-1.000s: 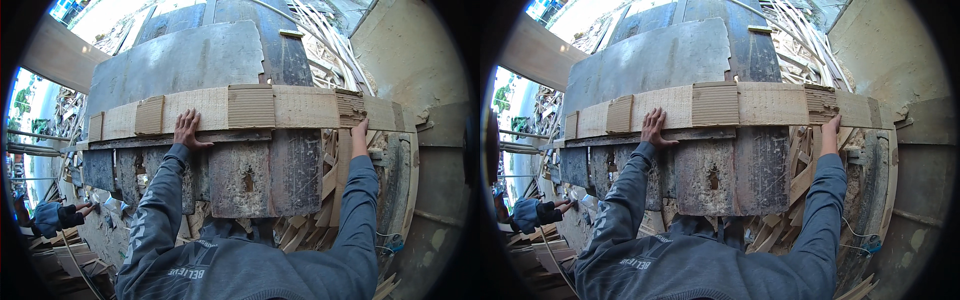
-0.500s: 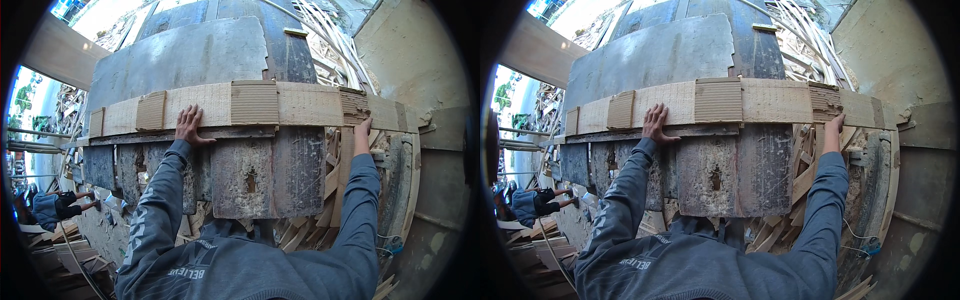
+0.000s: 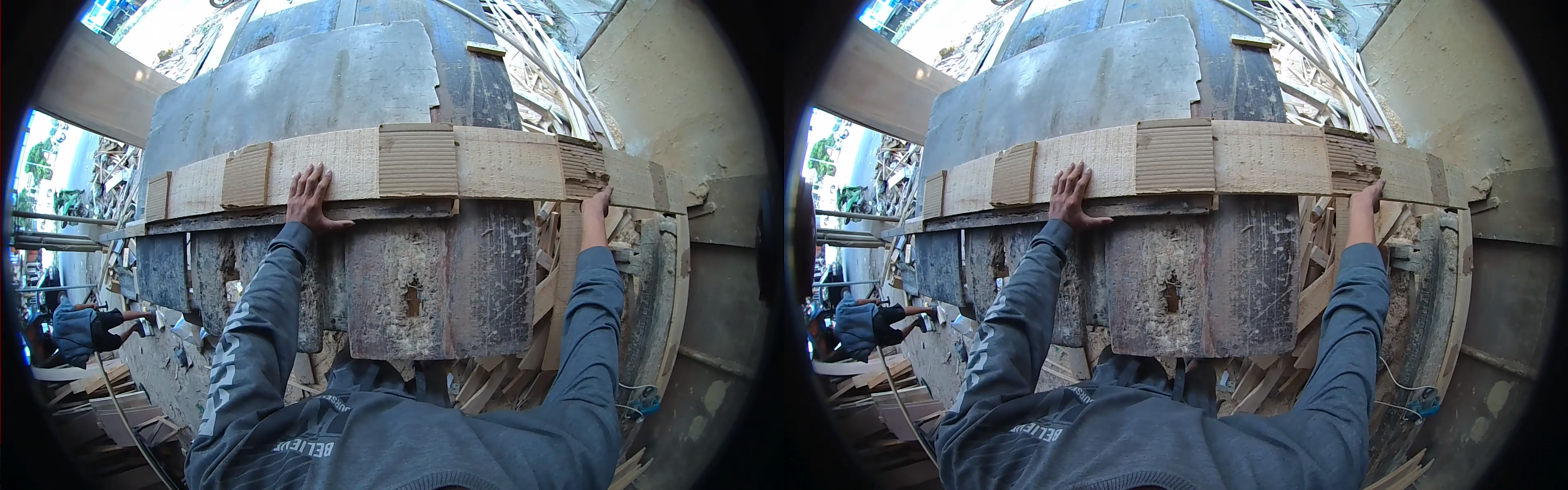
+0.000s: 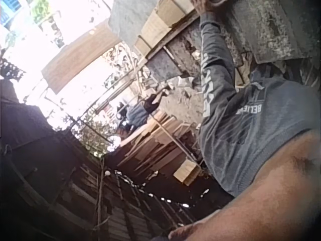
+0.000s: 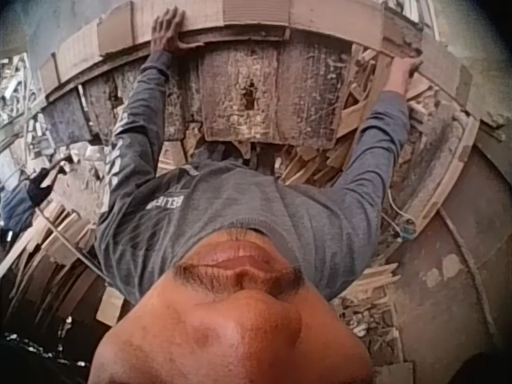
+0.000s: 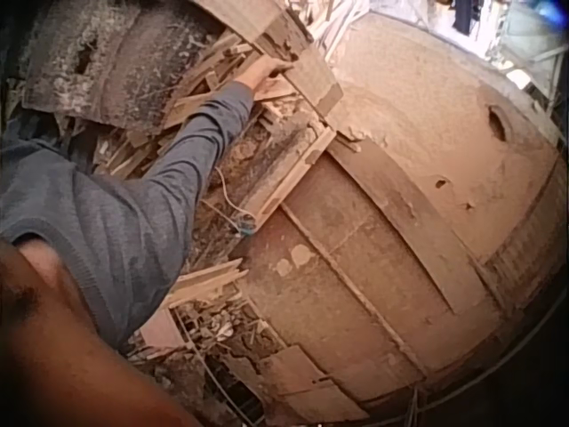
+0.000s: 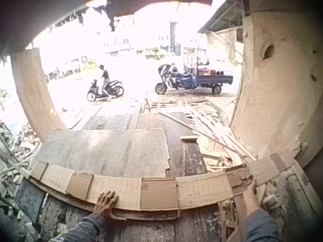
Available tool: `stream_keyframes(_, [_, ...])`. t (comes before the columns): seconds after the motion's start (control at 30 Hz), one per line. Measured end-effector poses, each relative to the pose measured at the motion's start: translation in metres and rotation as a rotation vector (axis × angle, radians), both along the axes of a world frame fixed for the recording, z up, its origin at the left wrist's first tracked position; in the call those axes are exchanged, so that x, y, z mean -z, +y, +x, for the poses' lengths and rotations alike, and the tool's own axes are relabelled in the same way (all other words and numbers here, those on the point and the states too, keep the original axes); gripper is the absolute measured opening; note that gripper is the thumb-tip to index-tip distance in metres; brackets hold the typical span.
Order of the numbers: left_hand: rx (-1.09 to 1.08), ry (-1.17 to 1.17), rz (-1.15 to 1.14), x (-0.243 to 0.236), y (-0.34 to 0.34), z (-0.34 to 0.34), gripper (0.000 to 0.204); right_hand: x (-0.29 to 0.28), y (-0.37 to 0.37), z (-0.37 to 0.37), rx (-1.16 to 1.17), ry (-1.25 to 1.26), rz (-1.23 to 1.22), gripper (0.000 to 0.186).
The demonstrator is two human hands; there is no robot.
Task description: Measuring and assembling wooden boards using a hammer and tape measure in a workshop.
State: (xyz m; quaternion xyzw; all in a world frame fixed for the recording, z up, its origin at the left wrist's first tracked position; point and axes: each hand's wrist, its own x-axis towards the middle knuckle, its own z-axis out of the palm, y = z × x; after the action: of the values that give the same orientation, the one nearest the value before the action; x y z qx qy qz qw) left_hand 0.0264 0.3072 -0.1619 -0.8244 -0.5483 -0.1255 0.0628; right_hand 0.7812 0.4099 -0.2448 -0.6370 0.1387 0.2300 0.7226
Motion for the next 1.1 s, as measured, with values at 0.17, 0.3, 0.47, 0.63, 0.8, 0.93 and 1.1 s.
stream_keyframes(0.17, [-0.011,0.017,0.005,0.0,0.001,-0.002,0.129,-0.005,0.002,-0.011,0.058,0.002,0.026,0.095])
stream_keyframes(0.3, [-0.012,0.015,0.014,0.0,0.005,0.001,0.128,-0.012,-0.008,-0.015,-0.003,0.013,0.092,0.096])
stream_keyframes(0.47, [-0.078,0.086,0.007,0.001,-0.008,-0.03,0.128,0.008,-0.012,-0.081,-0.047,0.132,0.026,0.088])
stream_keyframes(0.63, [-0.014,0.033,0.019,0.006,0.009,-0.012,0.127,0.057,-0.069,0.021,0.009,0.023,0.155,0.078])
stream_keyframes(0.8, [0.009,0.009,0.028,0.009,0.018,-0.006,0.127,0.08,-0.216,0.066,-0.335,-0.066,0.218,0.057])
stream_keyframes(0.93, [-0.007,0.034,-0.003,0.007,0.025,-0.008,0.122,0.052,-0.366,0.053,-0.302,0.074,0.068,0.062])
stream_keyframes(1.1, [-0.055,-0.02,-0.116,0.004,0.05,0.003,0.085,-0.009,-0.561,0.012,-0.265,0.025,-0.039,0.071])
